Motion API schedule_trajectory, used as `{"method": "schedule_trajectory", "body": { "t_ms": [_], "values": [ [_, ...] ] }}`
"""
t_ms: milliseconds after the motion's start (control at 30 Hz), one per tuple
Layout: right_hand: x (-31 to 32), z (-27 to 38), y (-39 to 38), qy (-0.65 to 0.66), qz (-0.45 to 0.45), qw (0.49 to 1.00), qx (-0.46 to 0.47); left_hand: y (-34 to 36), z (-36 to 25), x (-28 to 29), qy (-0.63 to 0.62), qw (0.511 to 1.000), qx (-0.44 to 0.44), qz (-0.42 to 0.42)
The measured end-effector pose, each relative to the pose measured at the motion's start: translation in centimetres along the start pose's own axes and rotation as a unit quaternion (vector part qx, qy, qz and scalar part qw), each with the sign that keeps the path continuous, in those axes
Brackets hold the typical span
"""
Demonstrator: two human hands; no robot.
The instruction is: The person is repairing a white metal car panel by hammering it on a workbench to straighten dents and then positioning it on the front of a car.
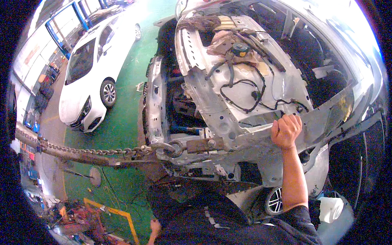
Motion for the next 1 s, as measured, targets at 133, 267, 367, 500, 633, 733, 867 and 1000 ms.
{"method": "schedule_trajectory", "body": {
  "t_ms": [133, 267, 367, 500, 633, 733, 867, 1000],
  "values": [
    [1.6, -2.0, -0.8, -0.024, 0.005, 0.999, -0.021, 3.0, -3.0, -0.9, 0.006, 0.999, -0.042, 0.029],
    [2.4, -2.9, -1.4, -0.046, -0.003, 0.999, -0.019, 1.4, -14.1, 3.9, -0.017, 0.986, -0.164, -0.034],
    [1.6, -2.7, -1.5, -0.026, 0.001, 0.999, -0.020, -3.7, -25.6, 14.3, -0.083, 0.943, -0.291, -0.139],
    [2.0, -2.8, -1.0, -0.018, -0.015, 0.999, -0.023, -9.7, -40.1, 25.6, -0.258, 0.859, -0.419, -0.140],
    [1.6, -2.7, -1.0, -0.008, -0.020, 0.999, -0.023, -15.0, -51.6, 31.1, -0.159, 0.776, -0.596, -0.131],
    [1.7, -3.2, -1.2, -0.020, -0.014, 0.999, -0.028, -16.0, -58.6, 30.4, -0.085, 0.742, -0.660, -0.083],
    [1.9, -3.3, -1.0, -0.013, -0.013, 0.999, -0.041, -14.6, -63.7, 27.5, -0.009, 0.725, -0.688, 0.033],
    [1.9, -3.3, -1.0, -0.015, -0.015, 0.999, -0.044, -12.8, -65.4, 25.7, -0.042, 0.723, -0.654, 0.220]
  ]
}}
Point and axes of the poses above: each hand's wrist, its own y-axis towards the middle knuckle, its own x-axis out of the back of the hand, z = x × y, the point moved 8 cm from there along y, towards the middle knuckle, and after that the axes turned 2 degrees about x, right-handed, at the moved point
